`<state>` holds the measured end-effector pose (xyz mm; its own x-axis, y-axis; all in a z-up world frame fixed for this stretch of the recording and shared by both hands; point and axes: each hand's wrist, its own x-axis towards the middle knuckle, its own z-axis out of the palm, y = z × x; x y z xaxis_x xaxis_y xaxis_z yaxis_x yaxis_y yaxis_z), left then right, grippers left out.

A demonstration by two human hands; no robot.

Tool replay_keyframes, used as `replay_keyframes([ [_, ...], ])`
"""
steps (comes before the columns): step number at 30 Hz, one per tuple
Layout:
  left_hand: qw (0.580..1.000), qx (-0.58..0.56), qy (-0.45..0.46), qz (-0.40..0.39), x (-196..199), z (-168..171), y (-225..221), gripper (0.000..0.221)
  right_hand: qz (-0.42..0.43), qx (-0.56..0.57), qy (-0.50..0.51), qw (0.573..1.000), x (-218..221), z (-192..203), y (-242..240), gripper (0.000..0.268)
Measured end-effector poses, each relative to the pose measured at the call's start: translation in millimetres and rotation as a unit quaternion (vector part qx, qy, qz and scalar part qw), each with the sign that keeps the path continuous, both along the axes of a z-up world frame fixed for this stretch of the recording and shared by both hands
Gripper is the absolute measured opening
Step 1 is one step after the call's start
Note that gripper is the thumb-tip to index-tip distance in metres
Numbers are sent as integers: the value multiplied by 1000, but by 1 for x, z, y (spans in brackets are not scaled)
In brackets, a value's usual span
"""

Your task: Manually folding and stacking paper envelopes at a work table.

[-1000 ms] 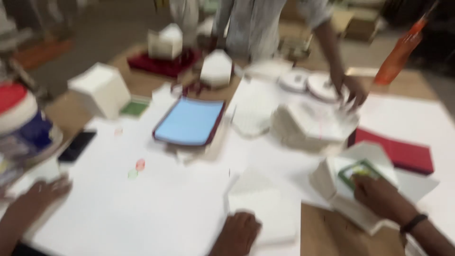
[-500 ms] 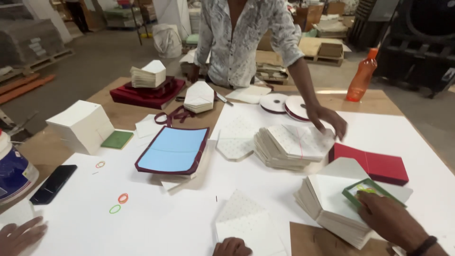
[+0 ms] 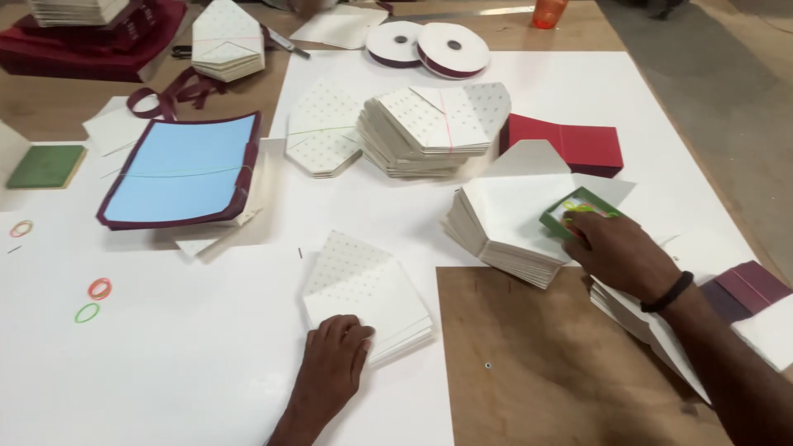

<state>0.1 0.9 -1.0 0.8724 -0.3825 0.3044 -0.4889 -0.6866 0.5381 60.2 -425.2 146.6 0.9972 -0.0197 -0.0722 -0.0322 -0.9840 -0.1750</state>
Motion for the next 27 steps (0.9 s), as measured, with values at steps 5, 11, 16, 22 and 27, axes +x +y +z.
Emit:
replay_keyframes([
  [5, 1000, -1, -3, 1, -1, 4, -1, 17, 18, -16, -7, 1000, 1, -4, -1, 27],
  [11, 1000, -5, -19, 0, -2, 2, -1, 16, 63, -20, -15, 998, 39, -25, 3, 26],
  [16, 1000, -2, -20, 3, -2, 2, -1, 16, 58, -63, 12, 996, 75, -18, 11, 26],
  [22, 999, -4, -52, 3, -1, 2, -1, 18, 8, -30, 42, 999, 95, -28, 27, 23],
  [27, 1000, -9, -9, 6, -2, 4, -1, 16, 52, -51, -4, 997, 91, -41, 44, 33],
])
